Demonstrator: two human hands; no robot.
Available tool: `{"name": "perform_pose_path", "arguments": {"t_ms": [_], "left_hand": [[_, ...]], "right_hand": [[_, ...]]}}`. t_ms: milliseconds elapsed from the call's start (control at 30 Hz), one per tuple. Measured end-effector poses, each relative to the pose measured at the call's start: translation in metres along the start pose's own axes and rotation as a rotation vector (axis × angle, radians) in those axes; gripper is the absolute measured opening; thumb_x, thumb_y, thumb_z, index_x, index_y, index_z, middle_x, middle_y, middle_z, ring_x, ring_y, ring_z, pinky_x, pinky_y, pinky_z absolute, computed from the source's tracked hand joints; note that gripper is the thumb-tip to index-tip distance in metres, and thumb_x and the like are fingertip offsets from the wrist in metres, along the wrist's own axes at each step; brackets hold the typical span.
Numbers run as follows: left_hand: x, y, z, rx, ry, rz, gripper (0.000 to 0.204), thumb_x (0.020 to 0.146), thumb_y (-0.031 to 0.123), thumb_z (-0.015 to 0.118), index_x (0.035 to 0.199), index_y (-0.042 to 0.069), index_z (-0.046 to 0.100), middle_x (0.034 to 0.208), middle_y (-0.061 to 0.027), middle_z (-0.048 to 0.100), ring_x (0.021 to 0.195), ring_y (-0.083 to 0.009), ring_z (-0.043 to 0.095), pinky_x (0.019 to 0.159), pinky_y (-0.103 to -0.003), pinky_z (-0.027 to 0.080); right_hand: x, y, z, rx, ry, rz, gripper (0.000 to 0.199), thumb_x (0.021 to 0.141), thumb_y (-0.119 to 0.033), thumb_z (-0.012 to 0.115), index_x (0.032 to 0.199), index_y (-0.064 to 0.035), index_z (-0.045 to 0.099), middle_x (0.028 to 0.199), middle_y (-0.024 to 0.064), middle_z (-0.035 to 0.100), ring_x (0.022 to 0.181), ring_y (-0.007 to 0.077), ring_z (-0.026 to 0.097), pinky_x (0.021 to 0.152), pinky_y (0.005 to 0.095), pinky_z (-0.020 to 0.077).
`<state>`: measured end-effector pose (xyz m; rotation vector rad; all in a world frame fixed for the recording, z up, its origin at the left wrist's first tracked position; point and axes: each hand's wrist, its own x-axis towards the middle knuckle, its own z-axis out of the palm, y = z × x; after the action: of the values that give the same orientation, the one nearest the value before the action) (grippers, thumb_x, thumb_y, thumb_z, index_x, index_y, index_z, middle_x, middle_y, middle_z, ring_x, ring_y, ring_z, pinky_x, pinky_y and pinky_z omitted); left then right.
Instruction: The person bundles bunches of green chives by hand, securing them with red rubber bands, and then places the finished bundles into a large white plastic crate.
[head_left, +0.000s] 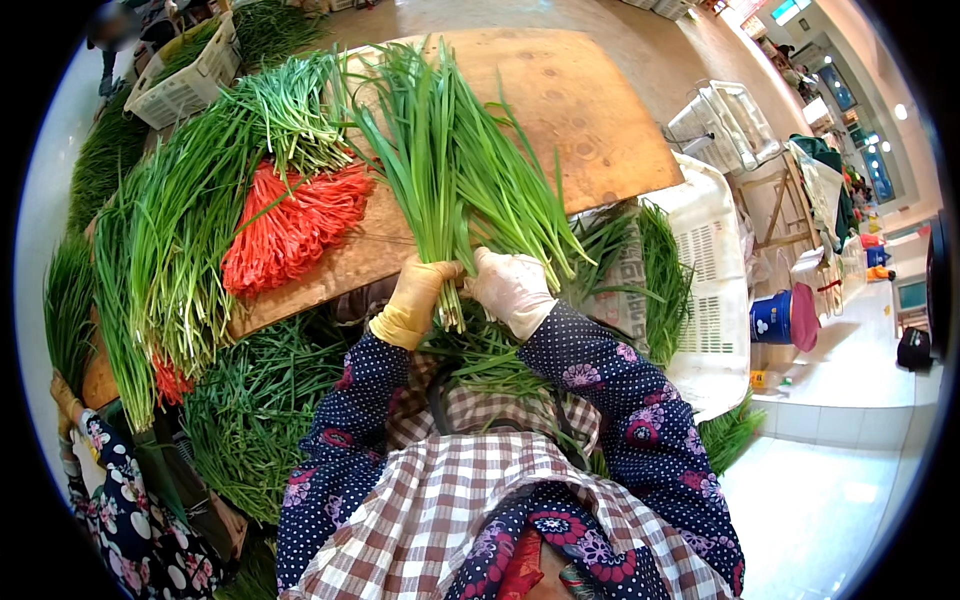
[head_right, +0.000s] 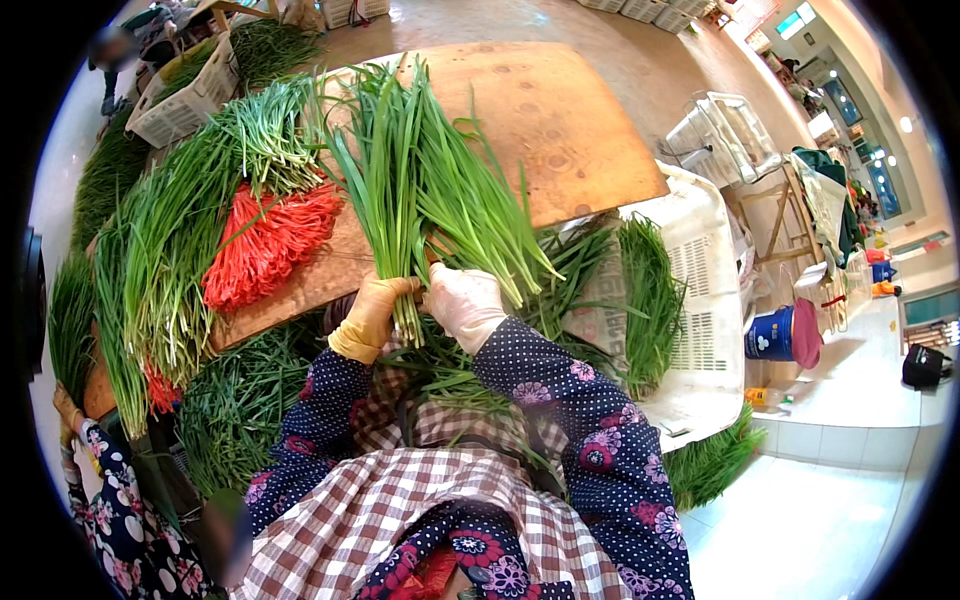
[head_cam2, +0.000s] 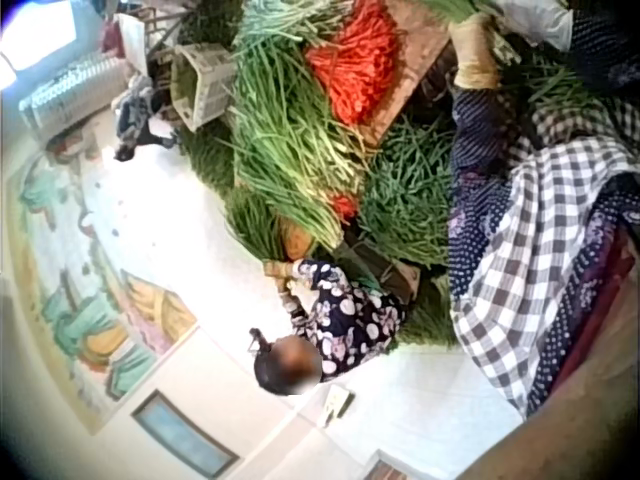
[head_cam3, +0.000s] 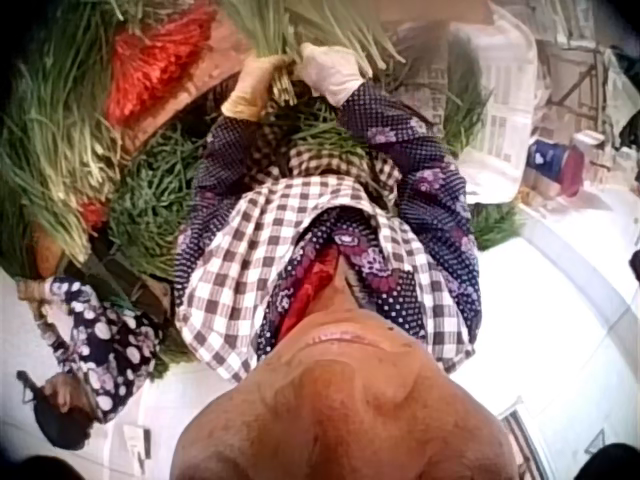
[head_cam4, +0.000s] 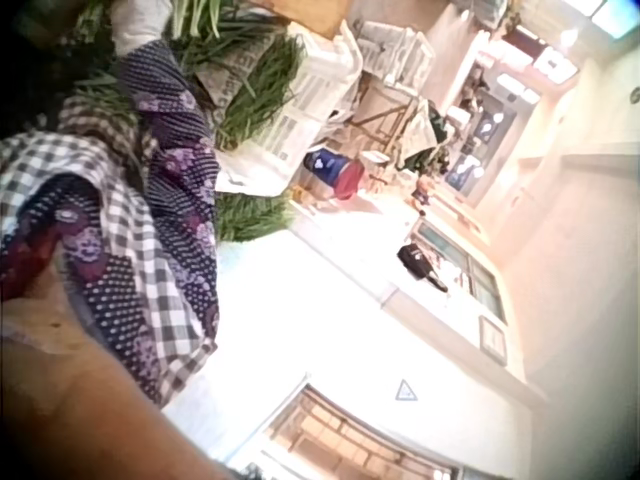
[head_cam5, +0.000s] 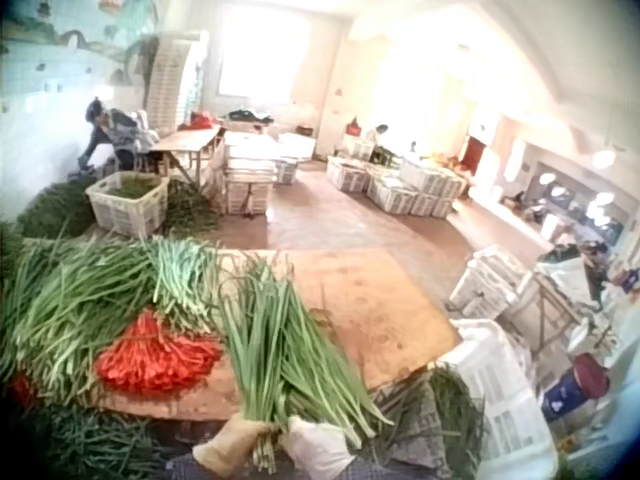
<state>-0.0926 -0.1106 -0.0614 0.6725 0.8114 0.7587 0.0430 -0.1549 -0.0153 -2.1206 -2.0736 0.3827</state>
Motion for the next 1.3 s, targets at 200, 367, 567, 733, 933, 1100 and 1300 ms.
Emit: {"name": "perform_pose_path", "arguments": {"t_ms": [200,367,567,733,933,1100,1300], "left_hand": [[-0.008,0.012,-0.002,-0.107,-0.054,-0.129,0.02,0.081,0.004,0.057,0.1,-0.002,0.056,0.087,-0.0107,0.063,0.067,-0.0204,0.063,0.062,-0.033,0.056],[-0.004,-0.002,-0.004,-0.237,-0.12,-0.121,0.019,0.083,0.013,0.059,0.098,0.001,0.058,0.081,-0.0082,0.064,0.066,-0.0175,0.063,0.061,-0.03,0.055],[-0.006,0.0,-0.001,-0.208,-0.135,-0.165,0.022,0.08,0.014,0.063,0.098,0.002,0.059,0.08,-0.0048,0.064,0.065,-0.0149,0.062,0.059,-0.03,0.055],[-0.012,0.008,0.001,-0.161,-0.123,-0.128,0.026,0.077,0.01,0.063,0.101,0.002,0.059,0.077,-0.0054,0.065,0.062,-0.0146,0.063,0.058,-0.028,0.056],[-0.012,0.006,-0.002,-0.206,-0.102,-0.228,0.022,0.08,0.015,0.06,0.096,-0.001,0.062,0.076,-0.0077,0.065,0.061,-0.0156,0.063,0.056,-0.026,0.052],[-0.007,0.001,-0.007,-0.141,-0.13,-0.162,0.022,0.08,0.014,0.059,0.094,-0.002,0.062,0.077,-0.0092,0.065,0.064,-0.0175,0.064,0.062,-0.028,0.053],[-0.009,-0.003,-0.001,-0.307,-0.121,-0.174,0.024,0.083,0.015,0.057,0.099,-0.002,0.058,0.08,-0.0107,0.065,0.069,-0.0217,0.064,0.066,-0.034,0.054]], "right_hand": [[0.015,0.029,-0.005,0.894,-0.234,0.155,0.023,0.083,-0.019,0.059,0.095,0.0004,0.057,0.061,0.0079,0.06,0.047,0.0144,0.054,0.045,0.0288,0.0445],[0.004,0.028,-0.01,1.248,-0.396,0.256,0.022,0.084,-0.02,0.059,0.096,-0.0006,0.057,0.054,-0.0023,0.048,0.041,0.006,0.042,0.035,0.0199,0.0364],[0.005,0.029,-0.026,1.195,-0.195,0.28,0.029,0.084,-0.021,0.062,0.101,0.0014,0.056,0.051,-0.0039,0.043,0.039,0.0049,0.039,0.034,0.0194,0.0336],[0.011,0.043,-0.053,1.515,-0.279,0.212,0.014,0.085,-0.015,0.058,0.086,-0.0018,0.056,0.05,-0.0028,0.046,0.037,0.0063,0.04,0.034,0.0199,0.034],[0.009,0.039,-0.034,1.185,-0.343,0.208,0.024,0.088,-0.018,0.055,0.1,0.001,0.05,0.071,0.0051,0.06,0.039,0.0082,0.044,0.037,0.0217,0.0405],[0.005,0.039,-0.037,1.304,-0.44,0.224,0.025,0.087,-0.018,0.055,0.104,-0.0004,0.049,0.065,0.0035,0.058,0.039,0.0074,0.045,0.033,0.022,0.0374],[0.005,0.017,-0.043,1.057,-0.47,0.208,0.022,0.085,-0.021,0.059,0.098,-0.0036,0.057,0.057,-0.0023,0.048,0.042,0.0054,0.039,0.035,0.0212,0.034]]}}
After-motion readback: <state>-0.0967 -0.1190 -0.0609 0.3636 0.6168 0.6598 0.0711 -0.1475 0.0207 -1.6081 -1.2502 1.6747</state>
